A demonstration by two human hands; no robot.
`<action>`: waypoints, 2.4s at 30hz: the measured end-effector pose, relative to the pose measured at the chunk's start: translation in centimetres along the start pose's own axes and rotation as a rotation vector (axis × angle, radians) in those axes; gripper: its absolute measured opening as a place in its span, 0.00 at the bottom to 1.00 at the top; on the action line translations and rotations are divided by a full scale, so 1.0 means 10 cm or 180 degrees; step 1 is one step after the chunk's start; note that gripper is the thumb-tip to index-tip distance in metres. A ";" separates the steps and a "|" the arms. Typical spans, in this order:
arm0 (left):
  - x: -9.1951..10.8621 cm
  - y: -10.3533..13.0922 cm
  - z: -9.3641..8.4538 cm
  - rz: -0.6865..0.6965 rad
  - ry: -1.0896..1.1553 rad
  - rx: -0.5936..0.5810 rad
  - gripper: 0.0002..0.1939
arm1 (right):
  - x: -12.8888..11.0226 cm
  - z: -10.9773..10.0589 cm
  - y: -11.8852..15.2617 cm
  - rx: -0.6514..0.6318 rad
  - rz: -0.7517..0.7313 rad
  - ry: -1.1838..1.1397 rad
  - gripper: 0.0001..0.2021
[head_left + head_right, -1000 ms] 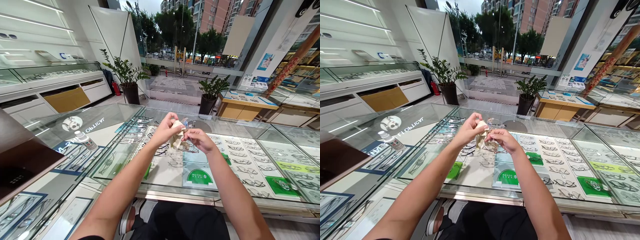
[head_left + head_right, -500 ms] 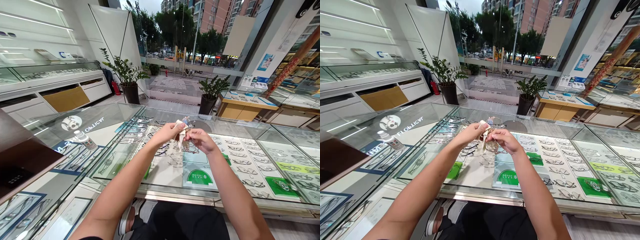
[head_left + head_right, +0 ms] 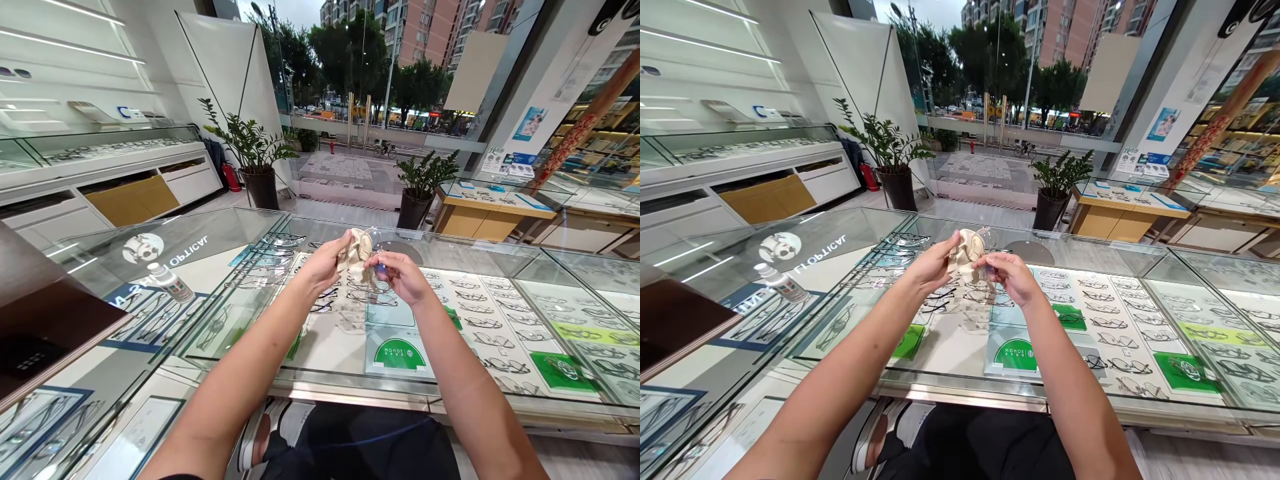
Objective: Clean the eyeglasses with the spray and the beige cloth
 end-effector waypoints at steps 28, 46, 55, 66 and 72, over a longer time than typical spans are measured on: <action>-0.01 -0.06 -0.07 0.0235 0.0133 0.0145 0.19 | -0.08 0.02 0.02 0.0063 -0.0258 0.0184 0.12; -0.07 0.05 0.19 0.0427 -0.0538 -0.0368 0.25 | -0.01 0.19 0.03 -0.0326 -0.0079 0.0248 0.13; -0.13 0.02 0.19 0.0145 -0.0244 -0.0488 0.27 | 0.08 0.19 -0.01 -0.0356 -0.0062 0.0080 0.14; -0.08 0.01 0.14 0.0402 -0.0361 -0.0004 0.31 | 0.19 0.19 -0.04 -0.0294 -0.0024 0.0217 0.12; 0.01 0.00 0.09 0.0550 -0.0220 -0.0087 0.29 | 0.13 0.15 -0.06 -0.0282 -0.0132 0.0380 0.12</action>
Point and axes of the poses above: each hand's wrist, its own y-axis away from the middle knuckle, its own z-axis out of the palm, x = y × z, the point moved 9 cm from there along -y, towards the middle knuckle, and after that the axes turned 5 degrees about -y, right-handed, at the moved point
